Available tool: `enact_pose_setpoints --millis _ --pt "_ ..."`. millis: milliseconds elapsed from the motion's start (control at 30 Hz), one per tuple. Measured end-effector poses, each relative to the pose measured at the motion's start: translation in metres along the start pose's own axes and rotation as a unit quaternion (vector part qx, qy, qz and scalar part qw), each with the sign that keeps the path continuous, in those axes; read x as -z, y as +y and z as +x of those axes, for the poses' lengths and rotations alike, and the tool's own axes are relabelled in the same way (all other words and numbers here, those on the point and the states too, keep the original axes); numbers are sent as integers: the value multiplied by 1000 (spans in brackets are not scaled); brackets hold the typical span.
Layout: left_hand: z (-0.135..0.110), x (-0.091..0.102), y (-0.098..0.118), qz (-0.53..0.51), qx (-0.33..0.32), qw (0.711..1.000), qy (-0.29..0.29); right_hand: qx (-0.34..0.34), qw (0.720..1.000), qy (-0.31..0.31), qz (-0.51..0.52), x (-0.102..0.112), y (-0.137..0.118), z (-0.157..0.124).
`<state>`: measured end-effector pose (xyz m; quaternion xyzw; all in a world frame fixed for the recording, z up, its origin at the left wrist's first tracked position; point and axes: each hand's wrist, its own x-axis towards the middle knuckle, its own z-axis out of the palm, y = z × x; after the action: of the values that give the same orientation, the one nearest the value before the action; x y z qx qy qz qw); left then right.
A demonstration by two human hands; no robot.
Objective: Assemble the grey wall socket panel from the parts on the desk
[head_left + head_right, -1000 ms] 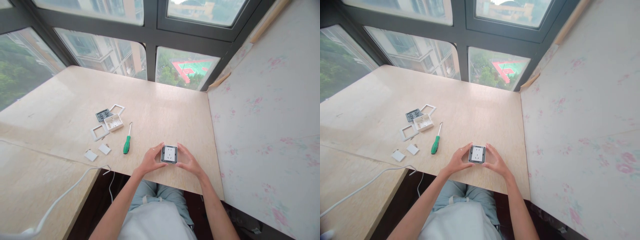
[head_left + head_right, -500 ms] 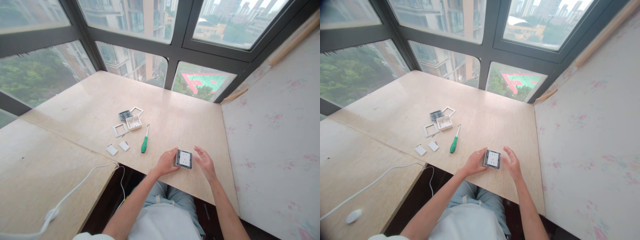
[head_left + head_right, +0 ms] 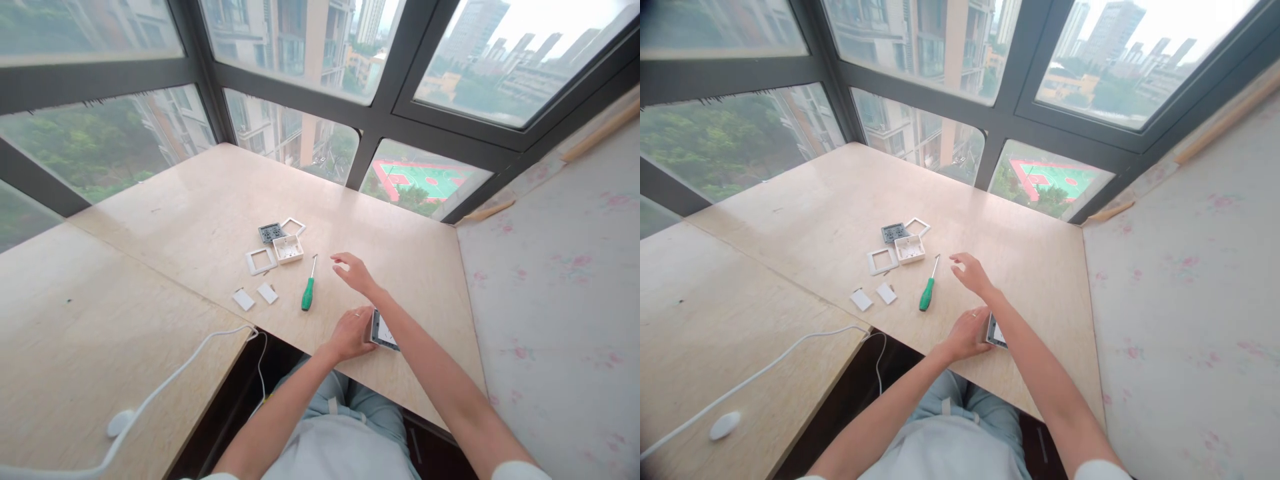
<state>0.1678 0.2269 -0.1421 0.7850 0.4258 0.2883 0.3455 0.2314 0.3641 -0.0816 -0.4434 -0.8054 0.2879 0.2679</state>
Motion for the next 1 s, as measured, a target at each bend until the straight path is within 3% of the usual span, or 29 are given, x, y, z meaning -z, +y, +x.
enact_pose_setpoints --millis 167,333,733,1000 --pt "0 -1 -1 3 0 1000 6 -5 991 -98 -96 -37 6 60" --pt "2 -2 -2 29 3 999 -14 -10 970 -157 -183 -52 11 84" --pt "2 1 0 19 2 1000 -14 -70 928 -166 -327 -35 21 56" --pt "0 6 0 -11 -21 1000 -6 -122 934 -135 -308 -10 42 22"
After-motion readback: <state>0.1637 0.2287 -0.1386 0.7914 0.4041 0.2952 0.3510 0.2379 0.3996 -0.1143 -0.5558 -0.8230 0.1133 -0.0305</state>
